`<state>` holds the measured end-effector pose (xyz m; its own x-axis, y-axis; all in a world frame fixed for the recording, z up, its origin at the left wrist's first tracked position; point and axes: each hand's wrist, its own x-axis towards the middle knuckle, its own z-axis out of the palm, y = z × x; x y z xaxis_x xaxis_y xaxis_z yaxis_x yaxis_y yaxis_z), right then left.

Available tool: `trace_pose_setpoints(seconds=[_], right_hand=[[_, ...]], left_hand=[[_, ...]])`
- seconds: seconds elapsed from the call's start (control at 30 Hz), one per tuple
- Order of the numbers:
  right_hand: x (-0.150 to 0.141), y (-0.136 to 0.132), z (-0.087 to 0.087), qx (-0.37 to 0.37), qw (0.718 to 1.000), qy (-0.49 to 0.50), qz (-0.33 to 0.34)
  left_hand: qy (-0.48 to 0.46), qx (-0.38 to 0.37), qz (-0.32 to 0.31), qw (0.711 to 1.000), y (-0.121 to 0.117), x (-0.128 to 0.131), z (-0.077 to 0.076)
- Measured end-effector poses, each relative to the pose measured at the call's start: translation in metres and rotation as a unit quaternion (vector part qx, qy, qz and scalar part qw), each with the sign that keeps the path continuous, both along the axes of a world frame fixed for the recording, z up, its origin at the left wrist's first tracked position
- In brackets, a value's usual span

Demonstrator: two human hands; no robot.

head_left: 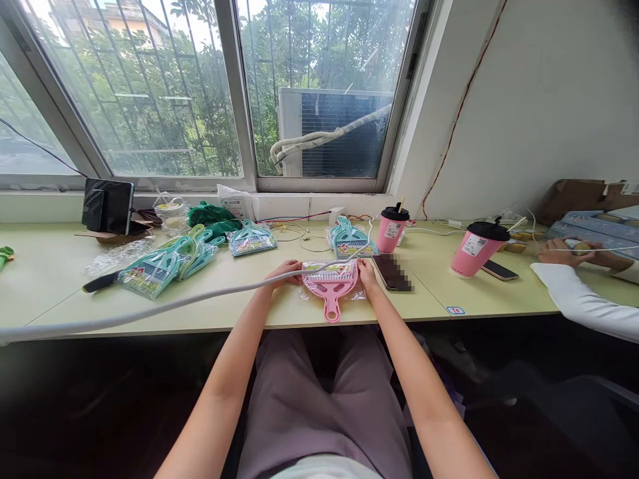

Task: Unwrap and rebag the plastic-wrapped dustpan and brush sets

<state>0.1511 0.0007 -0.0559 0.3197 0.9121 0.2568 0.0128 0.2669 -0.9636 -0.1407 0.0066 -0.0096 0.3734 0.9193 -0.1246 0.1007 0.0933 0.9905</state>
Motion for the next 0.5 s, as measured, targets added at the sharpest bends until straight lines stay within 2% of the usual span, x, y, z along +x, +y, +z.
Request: trace_pose_setpoints(seconds=[0.17, 0.37, 0.5], right_hand=[[0.0, -0.002, 0.003, -0.022, 0.999, 0.045, -0.013], [-0.001, -0.004, 0.007, -0.03, 0.998, 0.062, -0.013], [-0.007, -0.008, 0.016, -0.025, 0.997, 0.071, -0.01]], left_hand=[[-0.031, 0.014, -0.043, 0.999, 0.002, -0.002, -0.003], [-0.03, 0.016, -0.032, 0.999, 0.0, 0.002, -0.003], [-0.036, 0.01, 0.003, 0.999, -0.006, 0.005, 0.003]])
